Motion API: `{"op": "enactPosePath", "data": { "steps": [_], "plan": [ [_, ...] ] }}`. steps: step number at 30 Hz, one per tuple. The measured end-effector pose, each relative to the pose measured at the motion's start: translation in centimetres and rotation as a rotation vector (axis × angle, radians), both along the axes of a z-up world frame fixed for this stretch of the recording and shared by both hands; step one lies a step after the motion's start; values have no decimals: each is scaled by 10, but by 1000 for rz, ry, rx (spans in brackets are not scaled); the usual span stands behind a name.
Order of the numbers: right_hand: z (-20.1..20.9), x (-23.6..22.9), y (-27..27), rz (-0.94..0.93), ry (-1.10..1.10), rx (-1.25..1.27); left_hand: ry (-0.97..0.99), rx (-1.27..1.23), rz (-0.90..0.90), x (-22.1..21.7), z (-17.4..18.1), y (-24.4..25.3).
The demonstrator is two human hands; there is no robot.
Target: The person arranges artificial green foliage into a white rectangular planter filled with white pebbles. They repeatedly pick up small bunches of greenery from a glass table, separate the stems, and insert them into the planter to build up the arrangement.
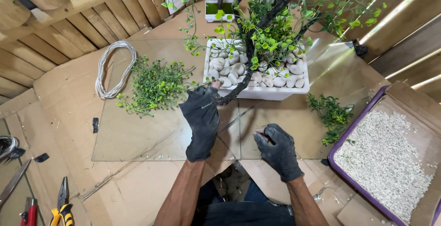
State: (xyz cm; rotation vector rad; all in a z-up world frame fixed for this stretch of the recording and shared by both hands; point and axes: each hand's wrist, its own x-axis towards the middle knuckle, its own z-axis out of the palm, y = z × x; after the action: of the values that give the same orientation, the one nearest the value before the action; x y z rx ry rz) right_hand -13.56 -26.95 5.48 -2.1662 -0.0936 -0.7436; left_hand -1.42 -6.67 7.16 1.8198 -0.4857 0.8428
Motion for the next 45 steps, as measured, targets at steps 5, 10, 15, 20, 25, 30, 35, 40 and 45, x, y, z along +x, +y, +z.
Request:
{"op": "enactPosePath", "data": {
  "steps": [5, 10, 15, 20, 25, 30, 35, 40, 45],
  "plan": [
    [-5, 1, -5, 25, 27, 72, -82, 181, 34, 41, -8, 4],
    [-10, 4, -5, 18, -1, 13, -137, 149, -73, 22, 48, -13],
    [-3, 4, -2, 12, -13, 4, -363, 422, 98, 77, -54, -33],
    [-2, 5, -1, 19, -21, 3, -375, 384, 13, 116, -149, -46],
    [-7, 4, -4, 23, 0, 16, -369, 351, -21, 92, -100, -40],
    [-12, 2, -6, 32, 17, 25, -355, 311, -64, 64, -49, -36],
    [-13, 3, -7, 39, 21, 22, 58, 75, -425, 19, 28, -30],
    [-19, 3, -6, 24, 4, 13, -3, 218, -268, 18, 33, -34],
    [-19, 4, -7, 30, 11, 20, 97, -99, -500, 15, 36, -37]
  ]
}}
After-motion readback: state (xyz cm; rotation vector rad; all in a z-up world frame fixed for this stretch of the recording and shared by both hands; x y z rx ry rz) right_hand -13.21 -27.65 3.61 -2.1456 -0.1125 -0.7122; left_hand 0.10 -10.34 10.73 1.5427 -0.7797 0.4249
